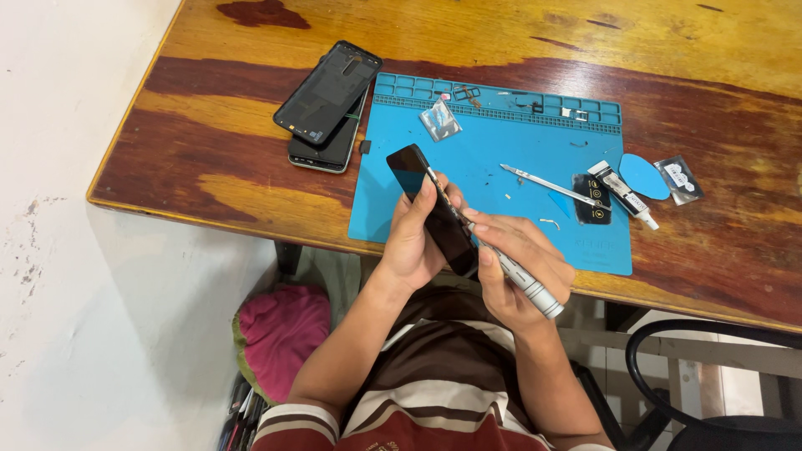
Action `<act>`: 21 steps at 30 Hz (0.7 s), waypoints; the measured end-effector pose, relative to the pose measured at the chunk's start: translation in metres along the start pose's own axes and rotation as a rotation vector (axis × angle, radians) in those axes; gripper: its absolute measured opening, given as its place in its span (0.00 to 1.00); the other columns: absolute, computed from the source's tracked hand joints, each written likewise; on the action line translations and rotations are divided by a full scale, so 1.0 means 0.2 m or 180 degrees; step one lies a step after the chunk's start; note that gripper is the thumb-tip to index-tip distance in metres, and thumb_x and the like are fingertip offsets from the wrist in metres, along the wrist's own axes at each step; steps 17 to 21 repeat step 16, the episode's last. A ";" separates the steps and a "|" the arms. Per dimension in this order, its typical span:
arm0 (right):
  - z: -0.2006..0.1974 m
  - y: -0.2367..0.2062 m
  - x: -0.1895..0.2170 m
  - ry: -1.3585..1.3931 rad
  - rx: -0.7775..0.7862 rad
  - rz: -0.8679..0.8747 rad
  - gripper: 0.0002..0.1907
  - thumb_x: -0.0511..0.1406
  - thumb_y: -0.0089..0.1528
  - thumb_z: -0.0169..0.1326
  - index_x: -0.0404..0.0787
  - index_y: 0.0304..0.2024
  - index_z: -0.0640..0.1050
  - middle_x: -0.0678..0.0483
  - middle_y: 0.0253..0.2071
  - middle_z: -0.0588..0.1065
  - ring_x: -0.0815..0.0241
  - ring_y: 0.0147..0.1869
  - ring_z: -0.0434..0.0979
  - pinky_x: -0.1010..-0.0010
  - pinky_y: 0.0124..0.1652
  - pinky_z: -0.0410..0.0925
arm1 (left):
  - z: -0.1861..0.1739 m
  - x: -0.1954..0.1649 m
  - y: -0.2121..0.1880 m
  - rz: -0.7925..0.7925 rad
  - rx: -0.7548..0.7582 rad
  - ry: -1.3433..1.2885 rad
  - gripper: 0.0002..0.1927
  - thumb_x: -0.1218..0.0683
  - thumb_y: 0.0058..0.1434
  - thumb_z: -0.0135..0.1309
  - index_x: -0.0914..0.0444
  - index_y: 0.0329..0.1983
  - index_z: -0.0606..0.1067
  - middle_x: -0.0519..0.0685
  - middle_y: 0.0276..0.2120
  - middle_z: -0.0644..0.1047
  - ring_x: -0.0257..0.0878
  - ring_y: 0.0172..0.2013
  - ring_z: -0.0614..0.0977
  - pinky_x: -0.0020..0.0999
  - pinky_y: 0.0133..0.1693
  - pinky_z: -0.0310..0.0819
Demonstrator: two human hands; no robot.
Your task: The person uses a precision screwdriver to remove multiple screws from the back of a disassembled smartphone. The person then lifts the back cover and sets it aside, exposing the internal components. The person continues to remove additional screws from the interior of the device.
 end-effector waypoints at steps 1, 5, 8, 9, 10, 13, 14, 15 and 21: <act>0.00 0.00 0.00 -0.0004 -0.0001 -0.0009 0.06 0.27 0.68 0.55 0.28 0.46 0.78 0.40 0.45 0.81 0.48 0.49 0.85 0.67 0.48 0.78 | 0.00 0.00 0.00 -0.0014 -0.0016 0.0001 0.13 0.44 0.74 0.53 0.58 0.45 0.71 0.44 0.38 0.75 0.32 0.39 0.78 0.31 0.43 0.75; 0.00 0.00 0.00 -0.0043 0.0010 -0.0027 0.06 0.27 0.67 0.56 0.28 0.45 0.78 0.40 0.45 0.81 0.48 0.49 0.85 0.65 0.49 0.78 | -0.02 0.00 0.00 -0.0058 -0.0108 0.0103 0.15 0.43 0.72 0.54 0.58 0.45 0.71 0.44 0.39 0.75 0.32 0.39 0.78 0.31 0.42 0.75; 0.00 0.00 -0.01 -0.0037 0.0018 -0.0030 0.06 0.27 0.67 0.56 0.28 0.45 0.78 0.39 0.45 0.81 0.47 0.49 0.85 0.66 0.48 0.77 | -0.02 0.00 0.00 -0.0068 -0.0117 0.0125 0.15 0.43 0.71 0.55 0.58 0.45 0.71 0.44 0.39 0.75 0.33 0.39 0.78 0.31 0.42 0.75; 0.00 0.00 -0.01 -0.0026 0.0019 -0.0030 0.06 0.27 0.67 0.56 0.27 0.45 0.78 0.39 0.45 0.81 0.47 0.49 0.85 0.67 0.47 0.77 | -0.01 0.00 0.00 -0.0069 -0.0107 0.0112 0.15 0.42 0.71 0.55 0.58 0.45 0.71 0.44 0.39 0.75 0.33 0.40 0.78 0.31 0.42 0.75; 0.00 0.00 -0.01 -0.0022 0.0013 -0.0033 0.06 0.27 0.67 0.56 0.27 0.45 0.78 0.39 0.45 0.81 0.47 0.49 0.85 0.67 0.47 0.77 | -0.01 0.00 0.00 -0.0059 -0.0103 0.0113 0.15 0.43 0.71 0.56 0.58 0.45 0.71 0.45 0.39 0.75 0.33 0.40 0.78 0.31 0.42 0.75; 0.00 0.00 0.00 0.0001 0.0008 -0.0033 0.06 0.27 0.67 0.56 0.27 0.45 0.78 0.39 0.45 0.81 0.47 0.49 0.85 0.67 0.48 0.77 | 0.00 0.00 0.00 -0.0034 -0.0098 0.0113 0.15 0.43 0.71 0.56 0.58 0.46 0.71 0.45 0.39 0.74 0.34 0.40 0.78 0.32 0.43 0.75; 0.00 0.00 0.00 0.0015 0.0009 -0.0032 0.06 0.27 0.68 0.56 0.28 0.46 0.78 0.39 0.45 0.81 0.47 0.49 0.85 0.67 0.48 0.77 | 0.00 -0.01 0.00 -0.0030 -0.0095 0.0115 0.15 0.43 0.71 0.56 0.58 0.46 0.71 0.45 0.39 0.74 0.34 0.40 0.78 0.32 0.43 0.75; 0.00 0.01 0.00 0.0029 0.0009 -0.0033 0.07 0.28 0.68 0.56 0.28 0.46 0.78 0.39 0.45 0.81 0.47 0.49 0.85 0.67 0.48 0.78 | 0.01 -0.01 0.00 -0.0027 -0.0091 0.0117 0.15 0.43 0.72 0.56 0.58 0.46 0.70 0.45 0.39 0.74 0.34 0.40 0.78 0.32 0.43 0.75; 0.04 0.08 -0.09 0.0028 0.0005 -0.0035 0.07 0.28 0.68 0.56 0.28 0.46 0.78 0.39 0.45 0.81 0.47 0.49 0.85 0.67 0.48 0.78 | 0.00 -0.03 0.08 -0.0028 -0.0088 0.0120 0.15 0.43 0.72 0.56 0.58 0.46 0.70 0.45 0.39 0.74 0.34 0.40 0.78 0.32 0.43 0.75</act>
Point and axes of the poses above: each hand's wrist, its own y-axis towards the middle knuckle, its own z-axis out of the palm, x = y × z, the point moved 7 cm from there along y, towards the middle knuckle
